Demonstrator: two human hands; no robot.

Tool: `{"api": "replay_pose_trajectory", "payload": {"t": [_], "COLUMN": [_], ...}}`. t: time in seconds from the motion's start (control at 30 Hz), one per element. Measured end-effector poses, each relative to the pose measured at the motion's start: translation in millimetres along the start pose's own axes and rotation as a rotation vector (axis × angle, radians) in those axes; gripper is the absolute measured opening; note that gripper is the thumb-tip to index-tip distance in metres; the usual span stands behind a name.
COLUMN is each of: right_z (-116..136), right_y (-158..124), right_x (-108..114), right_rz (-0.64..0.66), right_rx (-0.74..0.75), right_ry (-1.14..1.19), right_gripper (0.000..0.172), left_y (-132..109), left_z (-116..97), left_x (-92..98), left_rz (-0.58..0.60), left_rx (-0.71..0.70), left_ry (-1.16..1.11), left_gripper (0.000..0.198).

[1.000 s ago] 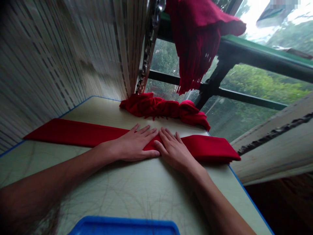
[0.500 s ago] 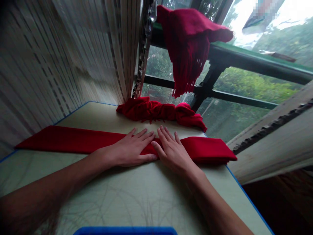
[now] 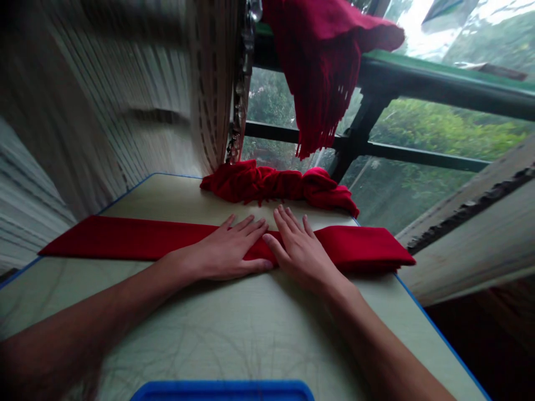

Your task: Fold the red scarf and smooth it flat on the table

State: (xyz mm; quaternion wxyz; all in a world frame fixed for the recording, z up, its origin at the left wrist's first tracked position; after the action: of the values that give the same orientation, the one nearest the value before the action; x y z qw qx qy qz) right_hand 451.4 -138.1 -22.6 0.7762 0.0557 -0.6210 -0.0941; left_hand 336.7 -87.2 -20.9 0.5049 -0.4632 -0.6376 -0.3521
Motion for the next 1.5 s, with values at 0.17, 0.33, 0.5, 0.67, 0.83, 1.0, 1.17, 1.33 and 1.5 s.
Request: {"api": "replay_pose_trajectory", "payload": {"t": [0.17, 0.33, 0.5, 0.67, 0.83, 1.0, 1.17, 1.33, 1.5], "right_z": [-1.4, -4.7, -3.6, -0.6, -1.5, -1.5, -0.4, -0.8, -0.6], "right_y": [0.4, 0.0, 0.0, -0.3, -0.4, 0.1, 0.2, -1.0, -0.7], "right_x": [-2.9, -6.3, 1.8, -2.6, -3.4, -1.6, -4.5, -0.5, 0.9], "right_rz": [-0.003, 0.009, -0.073, 0.001, 0.016, -0.016, 0.038, 0.007, -0.026], "right_rx": [0.025, 0.027, 0.023, 0.024, 0.008, 0.001, 0.008, 0.01, 0.029], "right_ry": [-0.007, -0.019, 0.004, 0.011, -0.018, 0.006, 0.024, 0.007, -0.017], "right_gripper": [0.073, 0.073, 0.071, 0.072, 0.071, 0.073, 0.07, 0.074, 0.075], "left_y": [1.3, 1.1, -0.1, 1.1, 1.8, 0.8, -0.1, -0.2, -0.4], "left_z": [0.9, 1.2, -0.8, -0.6, -0.4, -0.2, -0.4, -0.9, -0.2], "left_x": [-1.8, -1.7, 0.4, -0.3, 0.1, 1.0, 1.2, 2.4, 2.0], "left_rz": [0.011, 0.017, -0.014, -0.002, 0.003, 0.003, -0.011, -0.035, -0.022], "left_rx": [0.009, 0.016, 0.011, 0.025, 0.023, 0.023, 0.023, 0.005, 0.02], "left_ry": [0.013, 0.023, 0.026, 0.027, 0.027, -0.003, 0.013, -0.003, -0.003], "left_gripper": [0.099, 0.099, 0.098, 0.098, 0.099, 0.088, 0.085, 0.093, 0.1]}}
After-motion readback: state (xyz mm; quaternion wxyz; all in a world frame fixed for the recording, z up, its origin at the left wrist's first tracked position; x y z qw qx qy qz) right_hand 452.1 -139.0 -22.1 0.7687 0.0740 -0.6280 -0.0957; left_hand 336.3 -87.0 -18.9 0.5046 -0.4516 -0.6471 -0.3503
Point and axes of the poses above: each hand's wrist, its own y-axis towards the middle knuckle, its own x-axis out of the back of the hand, z = x × y, the point moved 8 cm from there along y, towards the middle knuckle, and after that the axes turned 2 degrees about -x, right-handed, at the moved point
